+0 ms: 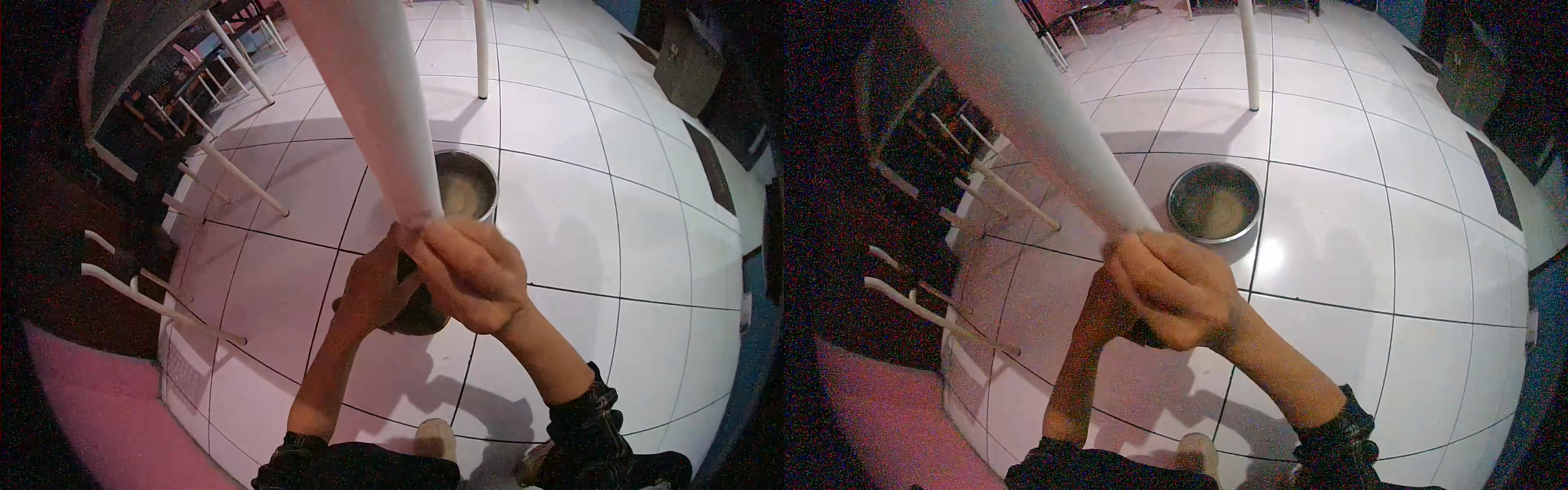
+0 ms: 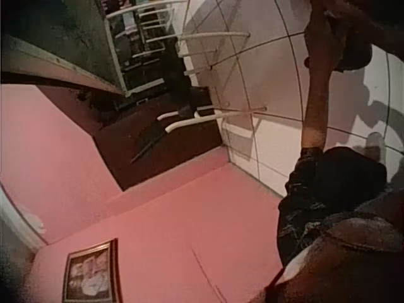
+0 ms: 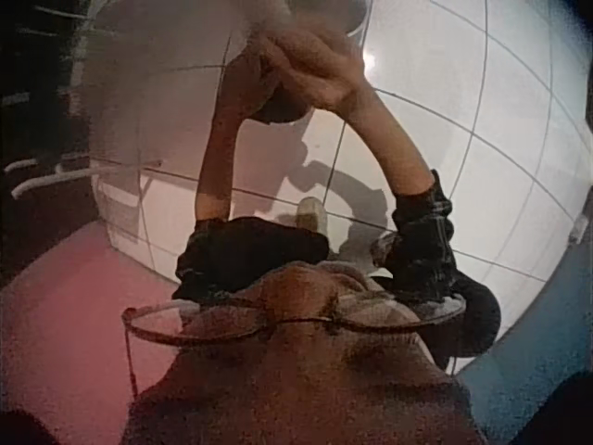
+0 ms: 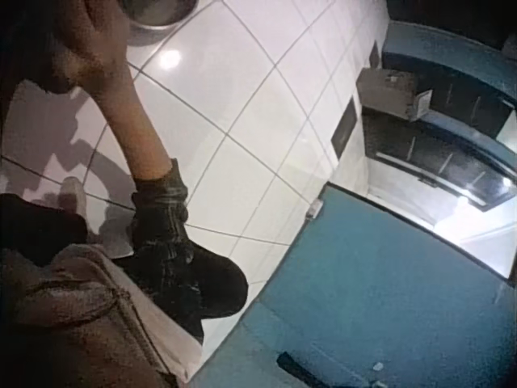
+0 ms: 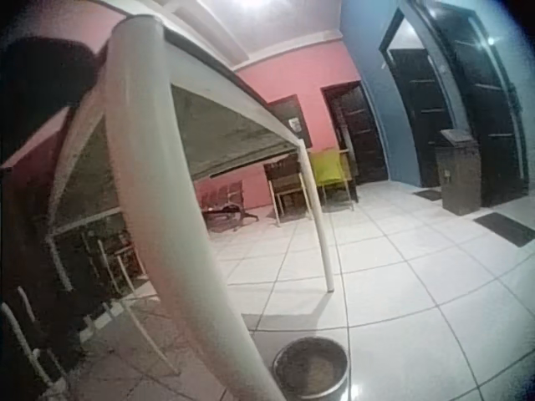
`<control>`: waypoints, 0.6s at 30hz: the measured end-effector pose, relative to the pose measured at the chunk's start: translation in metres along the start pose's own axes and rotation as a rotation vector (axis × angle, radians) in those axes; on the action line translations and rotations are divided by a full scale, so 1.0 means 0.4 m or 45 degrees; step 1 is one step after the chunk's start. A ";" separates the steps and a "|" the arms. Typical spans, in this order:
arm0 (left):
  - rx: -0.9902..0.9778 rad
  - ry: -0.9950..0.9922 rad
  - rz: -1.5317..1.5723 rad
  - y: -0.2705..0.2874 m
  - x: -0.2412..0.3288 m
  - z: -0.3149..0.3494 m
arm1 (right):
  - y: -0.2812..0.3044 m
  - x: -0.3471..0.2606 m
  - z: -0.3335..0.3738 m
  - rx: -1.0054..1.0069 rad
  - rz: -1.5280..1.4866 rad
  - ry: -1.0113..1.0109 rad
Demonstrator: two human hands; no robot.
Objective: The person wipes the glass surface and the metal legs of a table using a damp cloth after rinsing it in a bowl of water.
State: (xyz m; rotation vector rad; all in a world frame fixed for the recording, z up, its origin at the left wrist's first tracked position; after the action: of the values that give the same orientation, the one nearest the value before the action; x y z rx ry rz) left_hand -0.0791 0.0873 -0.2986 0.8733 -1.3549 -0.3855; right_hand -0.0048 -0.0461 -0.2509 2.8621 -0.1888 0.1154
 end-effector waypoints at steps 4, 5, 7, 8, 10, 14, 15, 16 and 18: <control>-0.004 -0.043 0.017 -0.001 -0.031 0.007 | -0.006 -0.019 -0.023 0.104 0.006 -0.019; 0.012 -0.037 -0.075 -0.004 -0.035 0.006 | -0.011 -0.024 0.007 0.085 -0.015 -0.058; -0.001 0.005 0.068 0.006 0.002 0.004 | -0.017 -0.020 0.061 0.043 -0.013 -0.034; -0.048 0.047 0.218 -0.007 0.017 -0.005 | -0.007 -0.002 0.075 -0.016 0.002 -0.033; 0.007 -0.038 0.114 -0.035 -0.048 -0.001 | -0.001 -0.009 -0.003 0.027 0.009 0.017; 0.260 -0.214 -0.018 -0.045 -0.030 0.003 | 0.015 0.006 -0.174 0.121 0.052 0.082; 0.275 -0.228 -0.017 -0.032 -0.021 0.008 | 0.015 0.005 -0.192 0.150 0.125 0.097; 0.161 -0.122 0.013 -0.020 -0.015 0.013 | 0.011 -0.002 -0.159 0.072 0.097 0.069; 0.068 -0.034 0.058 -0.017 -0.017 0.019 | -0.006 -0.013 -0.022 -0.051 0.104 0.171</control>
State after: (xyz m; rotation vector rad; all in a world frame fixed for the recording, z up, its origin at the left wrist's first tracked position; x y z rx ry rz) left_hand -0.0860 0.0852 -0.3084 0.8823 -1.4128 -0.3283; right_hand -0.0100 -0.0409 -0.2436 2.7944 -0.2777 0.3151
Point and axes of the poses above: each hand's wrist, its own z-axis away from the middle knuckle, its own y-axis out of the back of the hand, x = y × z, the point moved 2 cm from there along -z, towards the middle knuckle, and after that the axes turned 9 degrees about z, right-handed, at the moved point
